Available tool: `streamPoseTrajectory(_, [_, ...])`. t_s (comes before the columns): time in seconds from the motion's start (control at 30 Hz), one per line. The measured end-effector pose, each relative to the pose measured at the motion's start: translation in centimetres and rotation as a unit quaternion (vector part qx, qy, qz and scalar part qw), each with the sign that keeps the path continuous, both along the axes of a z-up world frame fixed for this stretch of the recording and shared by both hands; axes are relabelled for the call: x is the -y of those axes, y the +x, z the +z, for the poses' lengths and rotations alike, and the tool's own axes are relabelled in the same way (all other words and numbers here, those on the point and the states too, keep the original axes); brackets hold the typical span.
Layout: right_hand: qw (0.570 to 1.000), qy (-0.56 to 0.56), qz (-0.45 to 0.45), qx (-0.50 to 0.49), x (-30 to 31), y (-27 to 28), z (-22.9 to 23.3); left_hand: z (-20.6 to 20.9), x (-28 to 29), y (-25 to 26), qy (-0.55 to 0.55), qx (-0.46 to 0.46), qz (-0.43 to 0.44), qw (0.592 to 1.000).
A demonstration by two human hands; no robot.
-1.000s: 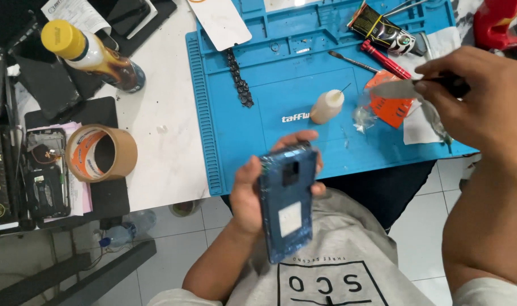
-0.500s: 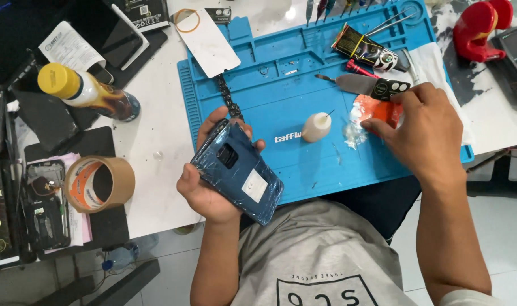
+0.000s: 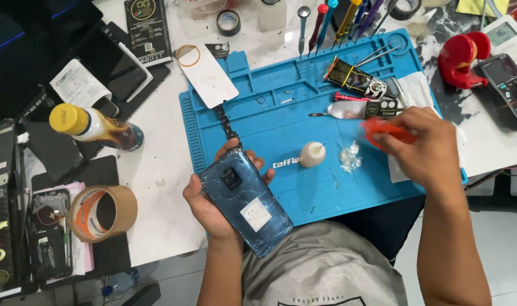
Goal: Disassembling a smartphone by removing internal screws and prying off the mid-frame at a repair workstation.
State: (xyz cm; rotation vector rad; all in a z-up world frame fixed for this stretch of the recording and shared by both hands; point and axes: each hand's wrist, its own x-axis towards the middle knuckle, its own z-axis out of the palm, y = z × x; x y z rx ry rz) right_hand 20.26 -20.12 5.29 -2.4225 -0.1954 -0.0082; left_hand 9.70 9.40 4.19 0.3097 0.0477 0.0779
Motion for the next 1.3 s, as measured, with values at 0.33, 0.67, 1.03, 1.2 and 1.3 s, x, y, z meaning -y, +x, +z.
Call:
streamPoseTrajectory(0.33, [0.977,0.164,-0.009,0.137,-1.9,-7.3,3.5,1.2,1.3,-1.5,-0.011,0.08,-0.105,0.991])
streamPoseTrajectory(0.67, [0.971,0.179,0.152,0.033,-8.3,-7.4,10.7,1.5,3.6,-4.1,-0.111,0.05,-0.232,0.965])
streamPoseTrajectory(1.03, [0.959,0.173,0.215,0.06,-6.0,-9.7,9.9,0.5,5.5,-7.5,-0.091,0.028,-0.278,0.956])
streamPoseTrajectory(1.2, [0.905,0.276,0.293,-0.137,-4.3,-11.6,7.1,-1.0,6.9,-11.8,-0.153,-0.027,-0.284,0.946])
streamPoseTrajectory(1.3, [0.905,0.268,0.297,-0.146,-3.6,-12.9,4.8,-2.5,7.8,-13.2,-0.143,-0.039,-0.263,0.953])
